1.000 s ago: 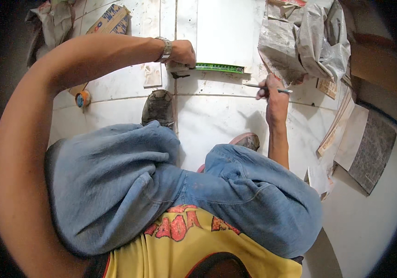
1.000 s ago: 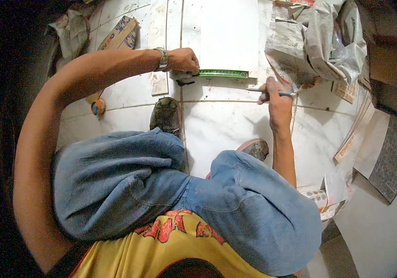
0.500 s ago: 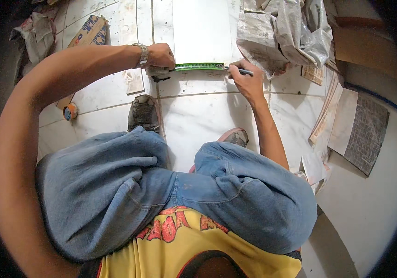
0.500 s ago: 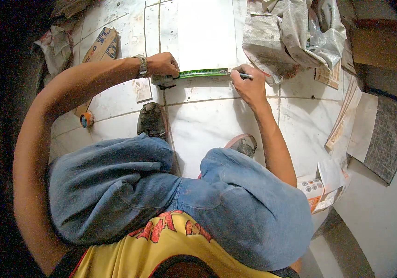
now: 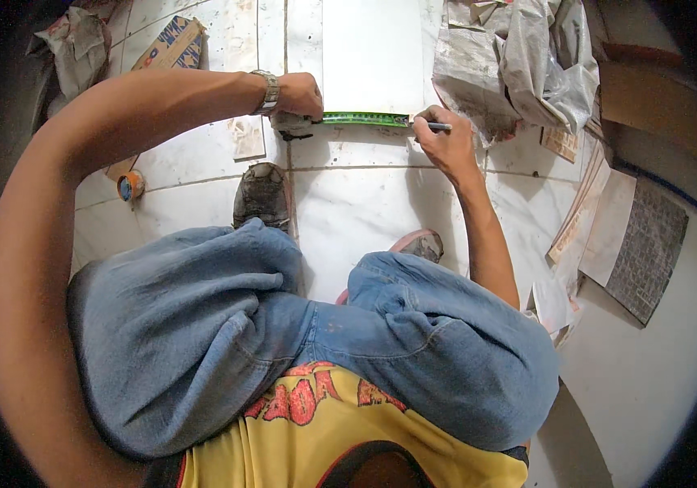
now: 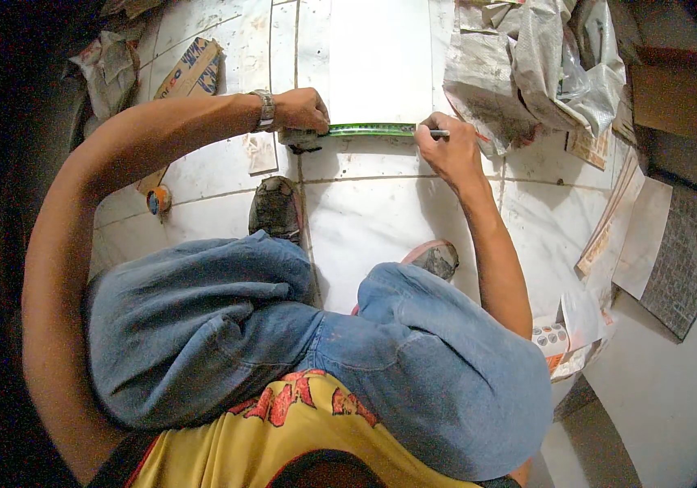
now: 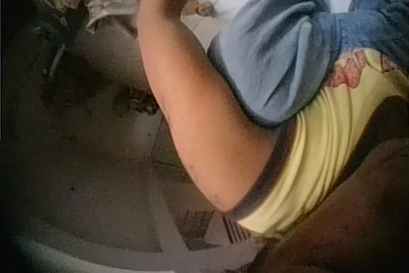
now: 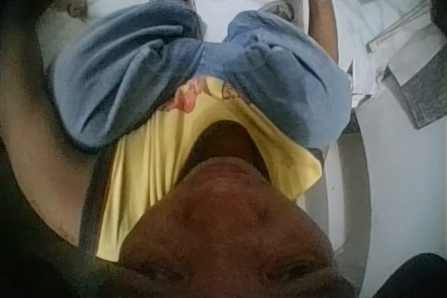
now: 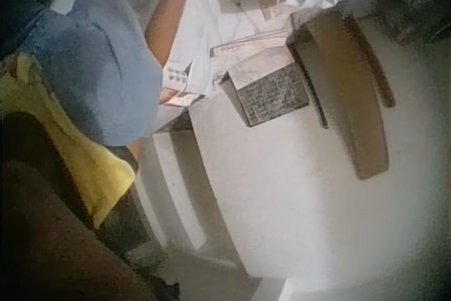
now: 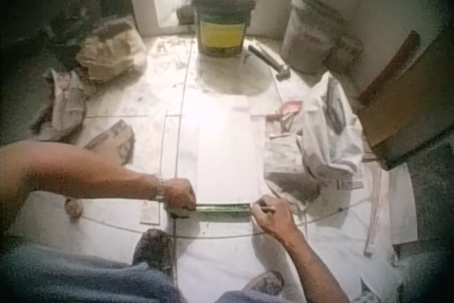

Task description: The person measures tiles using a measuring tape and marks cut lines on them with a pencil.

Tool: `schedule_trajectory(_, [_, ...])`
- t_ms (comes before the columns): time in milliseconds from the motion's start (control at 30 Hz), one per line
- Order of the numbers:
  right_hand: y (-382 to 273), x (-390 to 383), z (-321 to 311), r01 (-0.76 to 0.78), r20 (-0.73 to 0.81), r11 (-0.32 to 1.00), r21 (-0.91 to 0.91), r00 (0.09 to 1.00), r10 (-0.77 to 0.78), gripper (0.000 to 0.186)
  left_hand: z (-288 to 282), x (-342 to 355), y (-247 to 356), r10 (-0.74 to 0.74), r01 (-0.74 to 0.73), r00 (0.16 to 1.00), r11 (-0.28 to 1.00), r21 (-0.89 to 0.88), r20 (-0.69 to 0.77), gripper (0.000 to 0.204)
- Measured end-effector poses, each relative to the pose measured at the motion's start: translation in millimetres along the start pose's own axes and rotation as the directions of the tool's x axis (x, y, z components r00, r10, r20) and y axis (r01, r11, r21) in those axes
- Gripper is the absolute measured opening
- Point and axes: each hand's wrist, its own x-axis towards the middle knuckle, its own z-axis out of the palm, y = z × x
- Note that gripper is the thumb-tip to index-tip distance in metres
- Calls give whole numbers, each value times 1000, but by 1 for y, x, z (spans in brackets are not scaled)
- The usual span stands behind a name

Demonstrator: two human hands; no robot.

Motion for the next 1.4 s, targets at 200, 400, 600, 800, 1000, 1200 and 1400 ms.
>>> schedule_trajectory(200, [-2, 3, -1, 7, 6, 1000, -21, 1000, -7, 24, -2, 1, 0, -41, 42, 999, 999, -16, 19, 28])
schedule_trajectory(400, [-9, -1, -18, 70, 124, 994, -88, 990, -59, 23, -5, 3, 0, -53, 47, 996, 996, 78, 70, 27])
schedule_trajectory(600, [-46, 30, -110, -13, 131, 998, 55, 991, 6, 22, -98, 49, -12, 47, -54, 992, 997, -61, -114, 19])
schedule_trajectory(800, [-70, 142, -148, 64, 136, 997, -37, 989, -58, 25, -225, 127, -26, 252, -137, 828, 957, 254, -501, 20])
schedule_trajectory(1000, [-73, 276, -79, 221, -197, 975, -37, 955, -224, 27, -271, 161, -24, 309, -52, 750, 909, 413, -585, 21])
schedule_trajectory(1200, [-38, 317, -14, 187, -252, 878, 440, 964, -79, 19, -283, 189, -28, 387, -141, 785, 872, 469, -484, 26])
schedule_trajectory(1400, [-9, 359, -1, 128, -360, 952, 279, 933, -20, 27, -293, 208, -35, 377, -147, 796, 879, 453, -474, 27])
